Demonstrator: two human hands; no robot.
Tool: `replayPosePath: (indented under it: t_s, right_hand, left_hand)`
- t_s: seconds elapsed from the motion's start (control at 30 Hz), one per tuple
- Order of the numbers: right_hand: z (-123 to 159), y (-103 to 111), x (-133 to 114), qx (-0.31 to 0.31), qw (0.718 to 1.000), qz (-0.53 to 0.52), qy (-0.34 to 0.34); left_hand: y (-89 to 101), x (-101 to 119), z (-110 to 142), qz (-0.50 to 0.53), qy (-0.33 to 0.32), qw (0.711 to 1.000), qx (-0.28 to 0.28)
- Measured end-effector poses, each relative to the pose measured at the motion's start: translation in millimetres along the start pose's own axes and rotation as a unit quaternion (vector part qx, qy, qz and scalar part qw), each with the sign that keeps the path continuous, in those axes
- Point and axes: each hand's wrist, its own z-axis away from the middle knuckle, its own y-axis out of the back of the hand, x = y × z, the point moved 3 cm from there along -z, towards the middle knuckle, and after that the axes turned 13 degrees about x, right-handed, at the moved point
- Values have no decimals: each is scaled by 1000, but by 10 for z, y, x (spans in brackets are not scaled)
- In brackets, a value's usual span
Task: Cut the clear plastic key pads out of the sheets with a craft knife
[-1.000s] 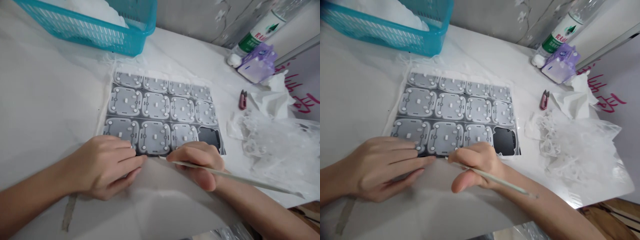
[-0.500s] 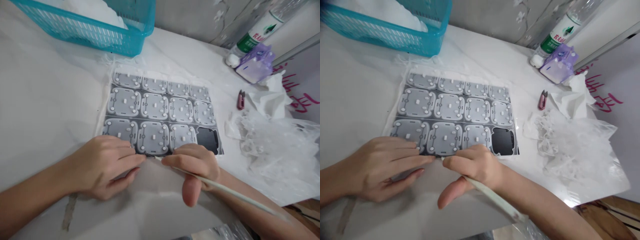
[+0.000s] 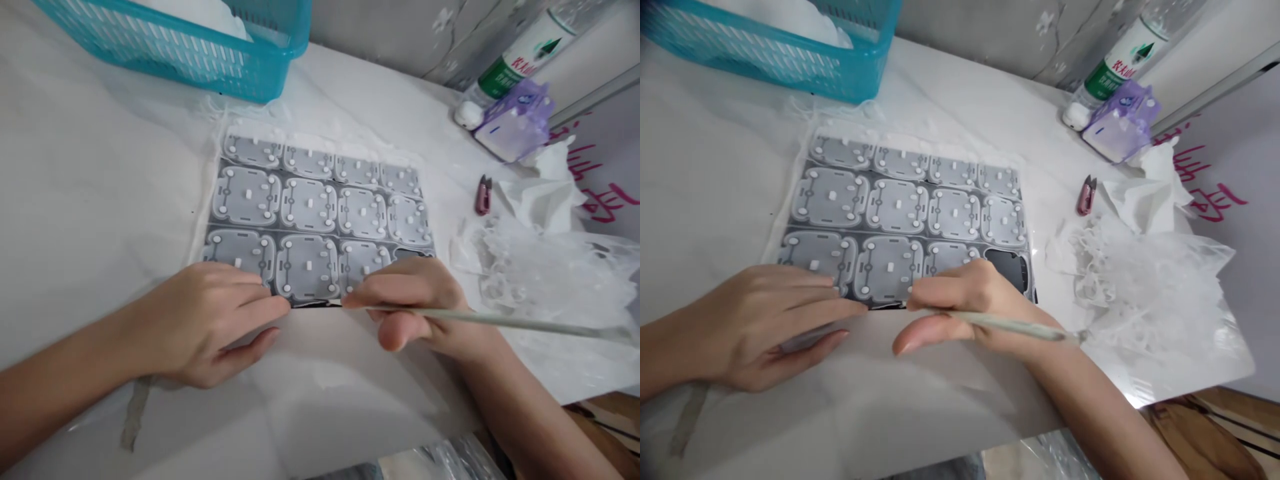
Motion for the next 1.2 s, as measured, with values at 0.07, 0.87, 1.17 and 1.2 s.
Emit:
replayPosePath:
  t_s: [0.07, 0.87, 1.17, 1.2]
  right_hand:
    - [-12, 13, 18, 6, 999, -23, -22]
    - [-35, 66, -59, 3, 999, 51, 17]
    - [-12, 20, -37, 20, 999, 9, -31]
    - [-13, 12, -31, 20, 999, -1, -35]
  left_hand:
    - [-6, 3, 6, 7, -15, 1000, -17]
    - [-15, 7, 22, 6, -52, 999, -2]
    - [-19, 9, -24, 20, -22, 1000, -7]
    - [-19, 11, -32, 20, -24, 999, -10]
